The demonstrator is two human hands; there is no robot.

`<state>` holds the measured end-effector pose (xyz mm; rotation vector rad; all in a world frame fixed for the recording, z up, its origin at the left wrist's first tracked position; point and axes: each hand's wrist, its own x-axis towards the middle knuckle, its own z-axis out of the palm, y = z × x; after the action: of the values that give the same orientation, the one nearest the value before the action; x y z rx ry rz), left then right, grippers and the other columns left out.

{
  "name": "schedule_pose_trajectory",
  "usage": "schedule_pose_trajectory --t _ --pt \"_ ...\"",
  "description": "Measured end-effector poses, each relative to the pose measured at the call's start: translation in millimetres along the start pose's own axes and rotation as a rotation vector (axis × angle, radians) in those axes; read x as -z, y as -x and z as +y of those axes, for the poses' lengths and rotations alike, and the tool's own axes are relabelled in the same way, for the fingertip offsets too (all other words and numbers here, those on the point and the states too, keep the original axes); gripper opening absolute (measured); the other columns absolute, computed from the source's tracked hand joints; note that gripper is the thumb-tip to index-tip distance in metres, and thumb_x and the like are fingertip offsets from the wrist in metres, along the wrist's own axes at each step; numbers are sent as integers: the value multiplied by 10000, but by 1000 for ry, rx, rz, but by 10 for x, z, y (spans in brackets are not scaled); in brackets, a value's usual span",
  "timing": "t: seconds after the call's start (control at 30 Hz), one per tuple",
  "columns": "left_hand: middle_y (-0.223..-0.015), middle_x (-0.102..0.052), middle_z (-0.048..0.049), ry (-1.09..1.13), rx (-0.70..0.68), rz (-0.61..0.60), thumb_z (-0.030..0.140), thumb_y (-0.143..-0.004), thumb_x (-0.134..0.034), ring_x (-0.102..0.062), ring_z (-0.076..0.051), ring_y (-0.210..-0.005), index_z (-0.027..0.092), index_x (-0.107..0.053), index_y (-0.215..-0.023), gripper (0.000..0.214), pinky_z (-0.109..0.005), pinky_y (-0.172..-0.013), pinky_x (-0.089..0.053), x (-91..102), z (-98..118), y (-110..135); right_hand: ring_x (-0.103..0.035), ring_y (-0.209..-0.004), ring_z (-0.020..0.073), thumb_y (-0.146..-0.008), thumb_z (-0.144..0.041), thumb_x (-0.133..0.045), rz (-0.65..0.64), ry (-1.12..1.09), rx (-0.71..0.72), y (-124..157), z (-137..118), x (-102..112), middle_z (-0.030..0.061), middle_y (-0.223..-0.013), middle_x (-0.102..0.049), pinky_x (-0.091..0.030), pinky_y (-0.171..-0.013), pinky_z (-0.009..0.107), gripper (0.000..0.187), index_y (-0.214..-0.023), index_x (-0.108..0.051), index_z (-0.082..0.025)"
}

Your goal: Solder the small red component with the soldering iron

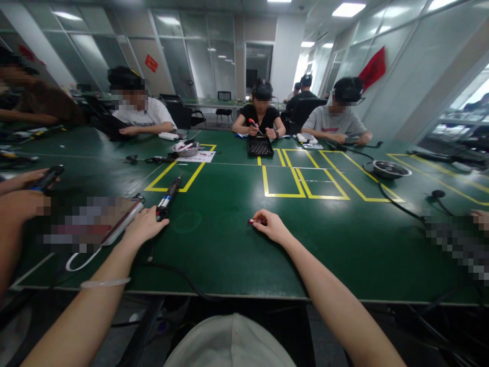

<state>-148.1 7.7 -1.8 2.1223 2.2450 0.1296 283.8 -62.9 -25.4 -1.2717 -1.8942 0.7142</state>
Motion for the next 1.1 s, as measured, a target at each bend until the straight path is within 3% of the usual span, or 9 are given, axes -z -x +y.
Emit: schedule_pose_trajectory --t 0.13,0.33,0.67,0.83,0.93,1.1 --pt "-1165 -560 -218 -50 29 -40 581 -771 -463 -571 -372 -1074 119 -510 -1260 675 -439 -844 -478 41 135 29 -567 -695 130 -789 -222 -621 -9 0 -7 -5 -10 -4 7 -794 -638 -428 -673 244 142 -921 -626 -170" --pt "-1191 -545 -190 -44 -12 -25 556 -768 -476 -567 -348 -1080 137 -505 -1249 639 -422 -840 -482 87 585 232 -552 -677 127 -783 -232 -616 -2 22 -12 -12 -13 -22 1 -774 -628 -420 -657 240 146 -917 -617 -173" --pt "-1123 -573 -153 -75 -356 -9 465 -792 -488 -581 -286 -1000 152 -516 -1140 468 -370 -814 -466 25 1778 555 -545 -647 118 -769 -224 -617 -2 -8 21 -10 -18 -38 -12 -738 -616 -410 -635 234 134 -891 -594 -173" --pt "-1117 -576 -162 -37 -457 23 432 -791 -528 -578 -301 -1016 152 -507 -1145 452 -384 -804 -466 -29 2282 664 -539 -635 119 -771 -230 -607 55 -73 9 -22 -2 -19 -15 -742 -599 -427 -633 237 169 -926 -566 -176" --pt "-1135 -576 -165 0 -488 38 403 -791 -545 -569 -304 -1041 150 -477 -1214 497 -393 -827 -461 -91 2413 698 -527 -633 116 -773 -233 -601 91 -97 26 -25 11 -2 -18 -764 -596 -436 -647 241 176 -935 -553 -185" --pt "-1286 -519 -176 72 -511 32 408 -818 -529 -532 -297 -1133 142 -367 -1359 625 -374 -886 -440 -165 2417 708 -513 -648 119 -799 -240 -590 73 -93 84 -32 0 -25 -10 -784 -595 -427 -653 240 125 -909 -571 -184"
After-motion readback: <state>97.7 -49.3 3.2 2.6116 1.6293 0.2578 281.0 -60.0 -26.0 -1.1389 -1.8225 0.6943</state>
